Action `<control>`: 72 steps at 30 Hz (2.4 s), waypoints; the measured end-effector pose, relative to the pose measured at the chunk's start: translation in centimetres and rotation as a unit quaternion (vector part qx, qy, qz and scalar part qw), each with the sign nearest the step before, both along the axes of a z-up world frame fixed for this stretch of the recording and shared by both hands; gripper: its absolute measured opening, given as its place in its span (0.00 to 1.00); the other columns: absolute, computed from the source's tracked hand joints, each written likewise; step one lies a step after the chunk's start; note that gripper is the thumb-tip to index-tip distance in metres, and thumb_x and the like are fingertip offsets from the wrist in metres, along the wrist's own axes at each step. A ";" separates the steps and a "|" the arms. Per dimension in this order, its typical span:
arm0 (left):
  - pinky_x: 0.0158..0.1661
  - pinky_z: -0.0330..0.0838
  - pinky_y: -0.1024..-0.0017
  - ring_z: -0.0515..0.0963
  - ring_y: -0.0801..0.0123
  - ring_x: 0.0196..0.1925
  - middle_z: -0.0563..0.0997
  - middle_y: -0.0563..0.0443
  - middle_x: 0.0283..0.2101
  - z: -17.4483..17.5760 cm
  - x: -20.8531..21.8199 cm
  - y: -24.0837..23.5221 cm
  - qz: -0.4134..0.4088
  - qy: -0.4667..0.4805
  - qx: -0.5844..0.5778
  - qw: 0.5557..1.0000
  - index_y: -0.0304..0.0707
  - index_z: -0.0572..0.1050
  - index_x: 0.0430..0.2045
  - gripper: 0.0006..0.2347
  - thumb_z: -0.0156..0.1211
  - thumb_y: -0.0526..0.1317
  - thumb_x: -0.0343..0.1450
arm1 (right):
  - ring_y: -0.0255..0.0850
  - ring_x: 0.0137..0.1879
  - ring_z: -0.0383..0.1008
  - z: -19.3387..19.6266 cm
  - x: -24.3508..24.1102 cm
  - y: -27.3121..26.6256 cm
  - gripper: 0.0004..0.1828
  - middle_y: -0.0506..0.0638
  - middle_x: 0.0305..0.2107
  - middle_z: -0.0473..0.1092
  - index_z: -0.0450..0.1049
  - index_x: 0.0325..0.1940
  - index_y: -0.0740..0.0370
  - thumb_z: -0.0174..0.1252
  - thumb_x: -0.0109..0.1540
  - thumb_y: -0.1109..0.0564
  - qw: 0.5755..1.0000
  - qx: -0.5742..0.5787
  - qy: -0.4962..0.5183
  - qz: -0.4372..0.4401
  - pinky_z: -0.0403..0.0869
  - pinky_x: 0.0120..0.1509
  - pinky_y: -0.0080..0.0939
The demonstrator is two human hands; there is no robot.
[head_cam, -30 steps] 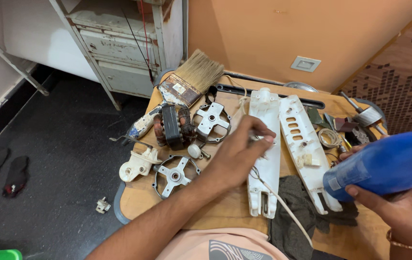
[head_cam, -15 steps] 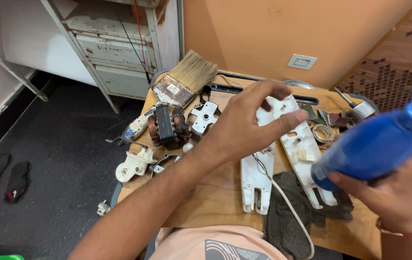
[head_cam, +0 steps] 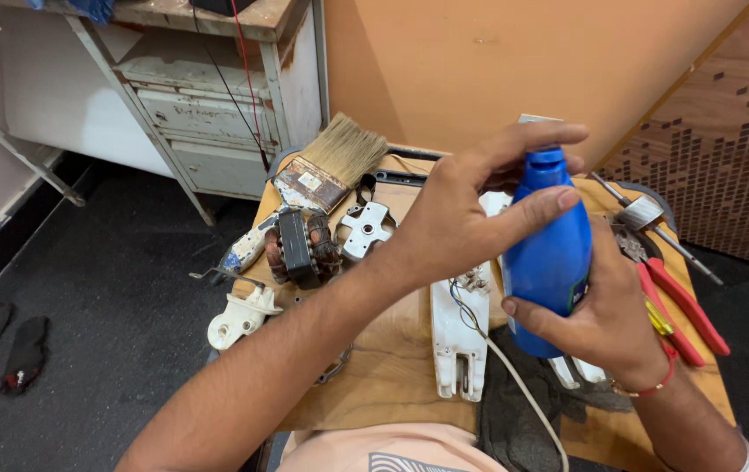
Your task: The person disassembles a white plastic appliance housing to access the internal wiring and components. They use a screwdriver to remove screws, apply a liquid from a blue bottle to a small component, and wipe down the internal parts with a grey cloth.
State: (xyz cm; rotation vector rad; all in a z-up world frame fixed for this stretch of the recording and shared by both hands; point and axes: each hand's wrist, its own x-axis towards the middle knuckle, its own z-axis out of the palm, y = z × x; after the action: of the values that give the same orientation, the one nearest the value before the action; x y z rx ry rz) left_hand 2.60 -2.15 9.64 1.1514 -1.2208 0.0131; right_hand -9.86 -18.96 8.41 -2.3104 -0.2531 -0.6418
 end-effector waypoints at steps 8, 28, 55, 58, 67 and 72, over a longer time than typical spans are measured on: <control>0.58 0.82 0.73 0.86 0.69 0.54 0.83 0.48 0.52 -0.6 -1.8 -0.3 0.123 -0.040 -0.013 0.992 0.46 0.67 0.64 0.24 0.69 0.47 0.76 | 0.49 0.45 0.82 -0.9 1.1 0.5 0.47 0.62 0.43 0.75 0.58 0.62 0.66 0.74 0.45 0.52 0.996 -0.002 0.006 -0.090 0.79 0.47 0.47; 0.48 0.83 0.67 0.89 0.59 0.47 0.84 0.39 0.46 2.7 -3.6 4.4 0.214 0.059 0.172 0.960 0.27 0.67 0.60 0.38 0.73 0.51 0.58 | 0.46 0.61 0.74 2.4 1.8 3.8 0.55 0.62 0.59 0.65 0.44 0.70 0.65 0.73 0.50 0.57 0.997 0.032 -0.027 0.061 0.76 0.61 0.44; 0.57 0.72 0.54 0.78 0.43 0.56 0.80 0.37 0.52 -48.9 -2.0 39.3 0.647 0.536 0.342 0.421 0.49 0.66 0.62 0.42 0.82 0.44 0.50 | 0.38 0.48 0.79 -11.6 1.3 -1.5 0.25 0.49 0.42 0.75 0.74 0.54 0.59 0.68 0.54 0.55 0.942 -0.149 0.301 0.000 0.74 0.53 0.40; 0.57 0.73 0.56 0.80 0.45 0.56 0.81 0.39 0.53 -50.6 -2.2 37.9 0.656 0.578 0.317 0.367 0.48 0.71 0.59 0.37 0.81 0.45 0.53 | 0.38 0.47 0.79 -11.5 2.0 -2.2 0.24 0.48 0.42 0.76 0.74 0.53 0.58 0.67 0.54 0.54 0.935 -0.172 0.310 -0.006 0.75 0.52 0.40; 0.57 0.72 0.55 0.77 0.45 0.59 0.79 0.40 0.56 -51.3 -3.3 37.3 0.648 0.576 0.331 0.373 0.46 0.77 0.54 0.28 0.77 0.45 0.58 | 0.37 0.44 0.80 -12.2 1.8 -1.6 0.21 0.45 0.40 0.77 0.77 0.52 0.55 0.66 0.55 0.53 0.924 -0.202 0.323 0.005 0.76 0.47 0.39; 0.56 0.71 0.55 0.78 0.51 0.53 0.79 0.37 0.50 -47.8 -1.2 36.6 0.757 0.297 0.151 0.562 0.26 0.74 0.50 0.24 0.76 0.41 0.65 | 0.36 0.42 0.81 -11.7 -4.6 -5.8 0.19 0.44 0.39 0.78 0.79 0.51 0.53 0.66 0.56 0.52 0.925 -0.211 0.312 -0.043 0.77 0.44 0.39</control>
State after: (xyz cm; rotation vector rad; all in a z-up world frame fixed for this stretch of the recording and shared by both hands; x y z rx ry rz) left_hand 1.36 34.45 -38.20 1.9722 0.6898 0.6795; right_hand -14.50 -24.73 -3.24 -2.8133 0.0203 0.1557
